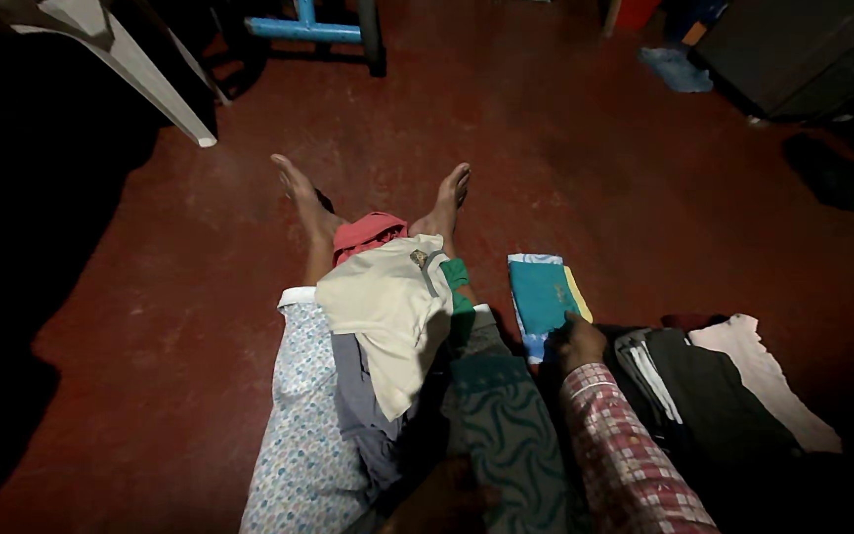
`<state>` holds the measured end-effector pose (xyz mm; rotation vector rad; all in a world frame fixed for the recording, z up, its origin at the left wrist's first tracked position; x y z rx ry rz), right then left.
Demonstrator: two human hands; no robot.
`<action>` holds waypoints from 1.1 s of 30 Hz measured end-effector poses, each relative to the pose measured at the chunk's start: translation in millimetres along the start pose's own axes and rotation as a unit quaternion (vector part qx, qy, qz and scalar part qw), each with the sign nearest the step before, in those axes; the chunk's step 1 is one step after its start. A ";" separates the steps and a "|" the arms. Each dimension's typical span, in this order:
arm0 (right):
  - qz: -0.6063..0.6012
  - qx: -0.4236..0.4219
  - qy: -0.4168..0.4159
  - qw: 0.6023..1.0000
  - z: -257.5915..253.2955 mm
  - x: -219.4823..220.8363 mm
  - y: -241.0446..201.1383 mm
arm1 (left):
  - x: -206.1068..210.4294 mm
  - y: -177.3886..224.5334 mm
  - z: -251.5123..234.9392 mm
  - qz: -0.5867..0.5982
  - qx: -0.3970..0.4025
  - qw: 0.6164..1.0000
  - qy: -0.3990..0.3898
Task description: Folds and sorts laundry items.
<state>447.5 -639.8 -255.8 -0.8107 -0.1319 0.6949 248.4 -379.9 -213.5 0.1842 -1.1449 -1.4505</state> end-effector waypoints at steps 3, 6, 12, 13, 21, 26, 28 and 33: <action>-0.102 0.017 -0.035 0.994 -0.2 3.9 0.2 | -0.7 -2.7 -0.3 0.036 0.011 0.999 -0.006; -0.182 0.062 -0.085 0.978 -4.9 9.6 1.2 | -1.3 -1.1 1.0 0.039 0.005 0.999 -0.001; -0.140 0.106 -0.122 0.977 -12.6 27.1 -4.2 | 0.2 2.1 3.2 0.006 0.002 1.000 0.011; -0.137 0.108 -0.120 0.977 -14.7 29.4 -5.1 | 0.0 1.7 2.7 0.004 0.001 1.000 0.008; -0.084 -0.060 -0.148 0.984 -0.8 16.0 -33.9 | -2.3 -3.1 0.5 -0.019 -0.009 1.000 0.006; -0.090 -0.118 -0.181 0.972 46.6 -32.4 -45.2 | 2.8 5.6 8.4 -0.073 -0.001 0.997 -0.006; -0.106 -0.113 -0.216 0.964 77.2 -51.3 -43.2 | 12.6 20.2 16.4 -0.076 -0.008 0.997 0.002; -0.129 -0.098 -0.341 0.926 164.2 -91.6 -32.0 | 20.7 19.5 21.8 -0.082 0.029 0.996 0.009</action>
Point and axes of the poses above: each hand's wrist, its own z-axis away from the middle knuckle, its own x-axis out of the palm, y = z × x, the point moved 5 cm from there along -z, towards the middle knuckle, and after that the axes turned 9 degrees about x, right-handed, at the moved point
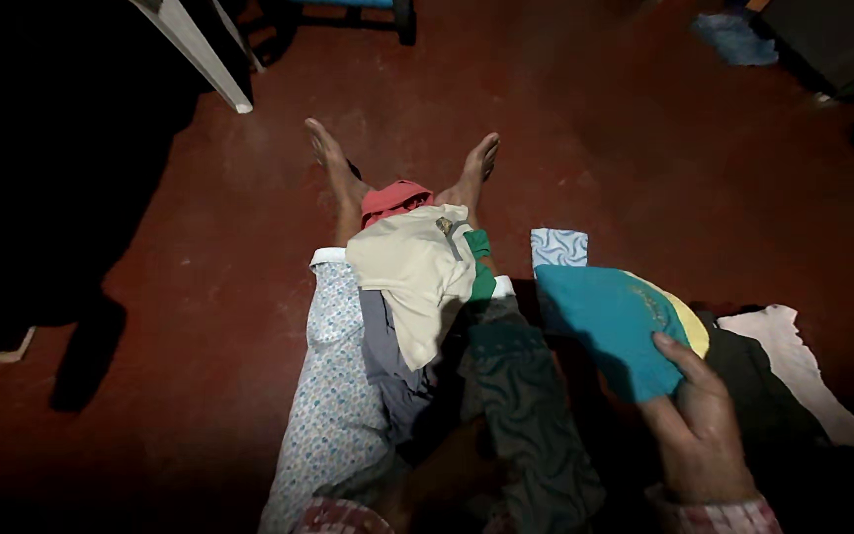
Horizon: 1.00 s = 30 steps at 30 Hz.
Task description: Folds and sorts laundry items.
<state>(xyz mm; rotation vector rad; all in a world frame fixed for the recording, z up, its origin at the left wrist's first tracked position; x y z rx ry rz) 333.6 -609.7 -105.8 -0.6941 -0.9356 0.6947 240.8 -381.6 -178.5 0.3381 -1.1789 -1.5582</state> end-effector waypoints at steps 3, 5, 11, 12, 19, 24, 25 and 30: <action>0.042 -0.010 -0.009 0.999 50.7 -2.2 7.9 | -2.6 -7.4 -0.6 0.025 0.067 0.997 -0.023; 0.066 0.034 0.004 0.997 76.3 -20.6 32.5 | 6.5 17.2 8.7 -0.019 0.028 0.999 0.013; 0.090 0.202 0.103 0.970 101.8 -63.5 104.0 | -2.9 -14.3 -5.4 -0.033 0.014 0.999 -0.021; 0.091 0.196 0.100 0.971 101.8 -63.7 101.5 | -4.5 -20.1 -7.0 -0.023 0.020 0.999 -0.021; 0.127 0.186 0.109 0.968 103.8 -51.6 94.4 | -1.6 -1.5 0.7 -0.054 0.039 0.998 -0.012; 0.090 0.165 0.095 0.978 104.9 -42.0 91.4 | -0.7 -1.3 3.6 -0.048 0.026 0.998 0.001; 0.088 0.161 0.092 0.979 102.6 -43.0 90.9 | 0.6 0.1 3.8 -0.048 0.017 0.999 0.009; 0.108 0.173 0.108 0.973 96.6 -52.0 96.8 | 0.4 -2.7 2.2 -0.008 0.020 1.000 0.006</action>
Point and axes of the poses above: each hand's wrist, its own z-axis away from the middle knuckle, its own x-axis out of the palm, y = z × x, the point moved 5 cm from there along -z, towards the middle knuckle, and after that the axes turned 9 degrees about x, right-handed, at the moved point
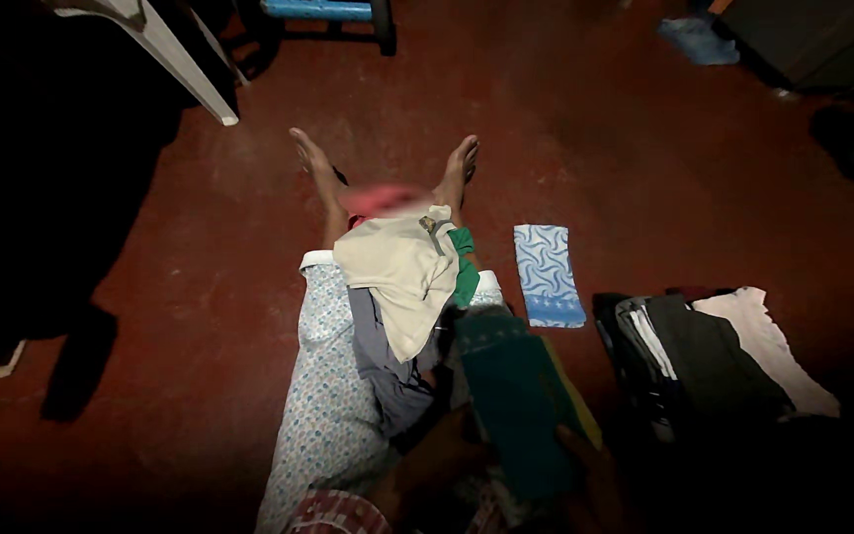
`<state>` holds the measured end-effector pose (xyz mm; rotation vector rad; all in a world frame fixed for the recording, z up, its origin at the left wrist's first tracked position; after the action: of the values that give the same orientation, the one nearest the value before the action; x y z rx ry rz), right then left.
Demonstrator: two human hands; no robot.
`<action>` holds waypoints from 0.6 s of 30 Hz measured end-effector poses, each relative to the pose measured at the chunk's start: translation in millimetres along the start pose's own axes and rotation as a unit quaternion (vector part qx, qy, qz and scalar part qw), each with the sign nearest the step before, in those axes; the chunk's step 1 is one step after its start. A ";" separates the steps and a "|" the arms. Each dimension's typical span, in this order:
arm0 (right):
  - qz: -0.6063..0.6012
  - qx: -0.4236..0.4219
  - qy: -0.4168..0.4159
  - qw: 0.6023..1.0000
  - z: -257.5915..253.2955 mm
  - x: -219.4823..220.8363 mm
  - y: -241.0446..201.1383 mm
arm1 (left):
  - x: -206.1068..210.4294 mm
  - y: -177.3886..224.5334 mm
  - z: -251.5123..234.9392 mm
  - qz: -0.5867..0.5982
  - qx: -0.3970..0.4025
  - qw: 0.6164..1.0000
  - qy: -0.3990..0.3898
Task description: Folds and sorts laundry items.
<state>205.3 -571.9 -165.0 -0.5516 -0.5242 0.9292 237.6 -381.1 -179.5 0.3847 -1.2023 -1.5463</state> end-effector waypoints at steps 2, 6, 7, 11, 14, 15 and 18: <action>-0.002 -0.007 0.001 1.000 5.0 0.0 -0.1 | -3.3 -10.8 -2.8 0.025 0.018 0.999 -0.011; 0.016 -0.013 -0.054 0.998 21.6 0.3 -12.6 | 0.2 9.7 3.8 -0.018 0.034 0.999 -0.023; 0.034 -0.027 -0.060 0.997 25.2 -0.8 -18.0 | -1.2 5.4 3.2 0.013 0.052 0.998 -0.035; 0.203 -0.119 0.006 0.972 15.7 -24.8 -25.5 | 15.9 31.2 10.9 0.018 -0.006 0.999 0.031; 0.276 -0.146 0.041 0.949 11.1 -38.7 -27.2 | 6.8 3.9 -1.3 0.026 0.008 0.999 0.019; 0.274 -0.157 0.054 0.947 10.3 -44.0 -26.4 | 3.6 -7.2 -6.0 0.032 0.014 0.999 0.016; 0.197 -0.181 0.031 0.963 23.3 -53.3 -24.3 | 7.2 -10.7 -9.8 0.067 -0.007 0.997 0.037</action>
<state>178.5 -624.0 -141.6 -1.0387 -0.5415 1.1967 236.6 -393.2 -190.2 0.3418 -1.1371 -1.4124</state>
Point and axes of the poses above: each hand's wrist, its own z-axis away from the middle knuckle, its own x-axis out of the palm, y = z × x, the point moved 5 cm from there along -z, towards the middle knuckle, and after that the axes turned 9 degrees about x, right-handed, at the moved point
